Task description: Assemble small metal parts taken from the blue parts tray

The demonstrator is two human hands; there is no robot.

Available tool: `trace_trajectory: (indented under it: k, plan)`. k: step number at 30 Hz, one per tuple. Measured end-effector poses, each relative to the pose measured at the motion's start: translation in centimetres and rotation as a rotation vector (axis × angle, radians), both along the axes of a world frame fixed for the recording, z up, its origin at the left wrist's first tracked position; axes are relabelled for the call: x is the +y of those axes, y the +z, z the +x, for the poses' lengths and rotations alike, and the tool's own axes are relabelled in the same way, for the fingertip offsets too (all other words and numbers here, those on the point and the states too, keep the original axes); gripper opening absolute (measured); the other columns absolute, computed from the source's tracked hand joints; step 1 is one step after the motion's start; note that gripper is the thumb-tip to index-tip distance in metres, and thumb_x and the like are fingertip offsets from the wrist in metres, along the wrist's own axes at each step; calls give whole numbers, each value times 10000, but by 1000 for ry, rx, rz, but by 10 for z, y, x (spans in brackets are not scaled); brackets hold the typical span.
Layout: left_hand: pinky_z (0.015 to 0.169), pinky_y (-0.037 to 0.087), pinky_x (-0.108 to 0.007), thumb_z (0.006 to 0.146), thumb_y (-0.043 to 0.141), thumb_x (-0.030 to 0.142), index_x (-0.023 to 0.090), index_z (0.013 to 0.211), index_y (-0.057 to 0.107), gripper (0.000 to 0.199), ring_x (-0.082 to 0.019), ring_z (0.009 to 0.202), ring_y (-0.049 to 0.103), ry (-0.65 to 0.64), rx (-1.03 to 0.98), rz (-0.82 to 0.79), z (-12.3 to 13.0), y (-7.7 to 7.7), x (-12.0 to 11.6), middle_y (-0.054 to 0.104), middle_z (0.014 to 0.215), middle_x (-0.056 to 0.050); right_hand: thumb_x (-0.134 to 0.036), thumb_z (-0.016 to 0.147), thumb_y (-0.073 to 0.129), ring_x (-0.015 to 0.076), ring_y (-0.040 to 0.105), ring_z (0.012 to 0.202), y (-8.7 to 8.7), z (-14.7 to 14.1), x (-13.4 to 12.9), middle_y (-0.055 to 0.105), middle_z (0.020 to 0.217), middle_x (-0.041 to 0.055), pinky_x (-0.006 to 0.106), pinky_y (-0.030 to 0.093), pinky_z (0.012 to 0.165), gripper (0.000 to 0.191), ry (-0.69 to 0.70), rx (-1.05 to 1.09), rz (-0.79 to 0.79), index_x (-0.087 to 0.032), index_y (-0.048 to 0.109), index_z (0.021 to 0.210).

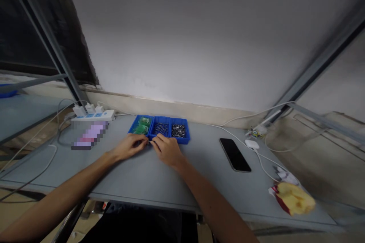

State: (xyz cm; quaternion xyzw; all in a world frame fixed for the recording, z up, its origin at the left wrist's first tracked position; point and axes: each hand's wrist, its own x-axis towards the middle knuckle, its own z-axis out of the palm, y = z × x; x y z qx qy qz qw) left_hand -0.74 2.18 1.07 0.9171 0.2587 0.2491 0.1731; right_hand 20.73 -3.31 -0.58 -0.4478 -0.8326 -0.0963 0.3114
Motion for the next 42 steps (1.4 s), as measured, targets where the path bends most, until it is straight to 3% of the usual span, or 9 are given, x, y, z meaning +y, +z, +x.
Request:
trace_trajectory:
  k: [3, 8, 13, 18, 23, 35, 39, 42]
  plan:
    - [661, 376, -234, 965, 479, 256, 168, 905, 662, 212, -116, 655, 539, -16, 0, 12, 0, -2, 1, 640, 751, 2, -283, 1059, 392, 130, 615, 755, 0, -1, -1, 666, 850, 35, 243, 397, 672, 321, -4, 0, -24, -188, 634, 870]
    - [641, 361, -237, 966, 477, 253, 168, 902, 666, 218, -114, 635, 516, 1, 6, 24, 0, -3, 1, 616, 724, 6, -322, 1041, 469, 144, 642, 810, -1, 0, 0, 697, 965, 37, 246, 416, 709, 180, 41, 55, -68, -197, 599, 1051]
    - [658, 372, -234, 972, 476, 257, 174, 928, 676, 221, -113, 656, 534, -11, 15, 19, 1, -1, 1, 638, 758, 2, -319, 1067, 407, 143, 644, 770, -5, 0, 3, 706, 913, 29, 253, 403, 687, 253, 5, 49, -62, -203, 603, 957]
    - [644, 371, -226, 975, 480, 264, 178, 927, 672, 216, -108, 637, 527, -1, 13, 20, 0, -3, 0, 622, 732, 12, -371, 1036, 495, 148, 650, 798, -5, 1, 3, 709, 948, 29, 253, 408, 695, 195, 45, 54, -68, -208, 600, 1039]
    - [648, 374, -232, 980, 475, 274, 179, 942, 682, 230, -112, 642, 542, -5, 19, 22, 0, -3, 0, 642, 748, 6, -357, 1062, 425, 137, 640, 766, -6, 1, 4, 707, 898, 27, 246, 400, 687, 262, 14, 57, -57, -209, 611, 951]
    - [636, 370, -232, 983, 462, 293, 178, 947, 678, 248, -118, 637, 545, -10, 13, 10, 1, -2, -1, 638, 737, 0, -381, 1048, 468, 137, 649, 809, -3, 0, 2, 706, 960, 32, 241, 413, 704, 233, 28, 29, -78, -201, 614, 1023]
    - [647, 374, -229, 978, 465, 273, 179, 941, 679, 237, -119, 651, 550, -24, 16, 11, 1, 0, -2, 643, 748, -2, -371, 1064, 421, 134, 637, 778, -5, 0, 3, 698, 899, 28, 244, 410, 695, 289, 8, 18, -68, -203, 621, 941]
    - [649, 373, -225, 977, 474, 274, 182, 950, 677, 225, -116, 651, 550, -18, 16, 7, 1, 0, -2, 637, 745, 4, -394, 1049, 457, 141, 647, 819, -5, 1, 3, 703, 952, 37, 242, 421, 717, 250, 45, 31, -73, -204, 616, 1021]
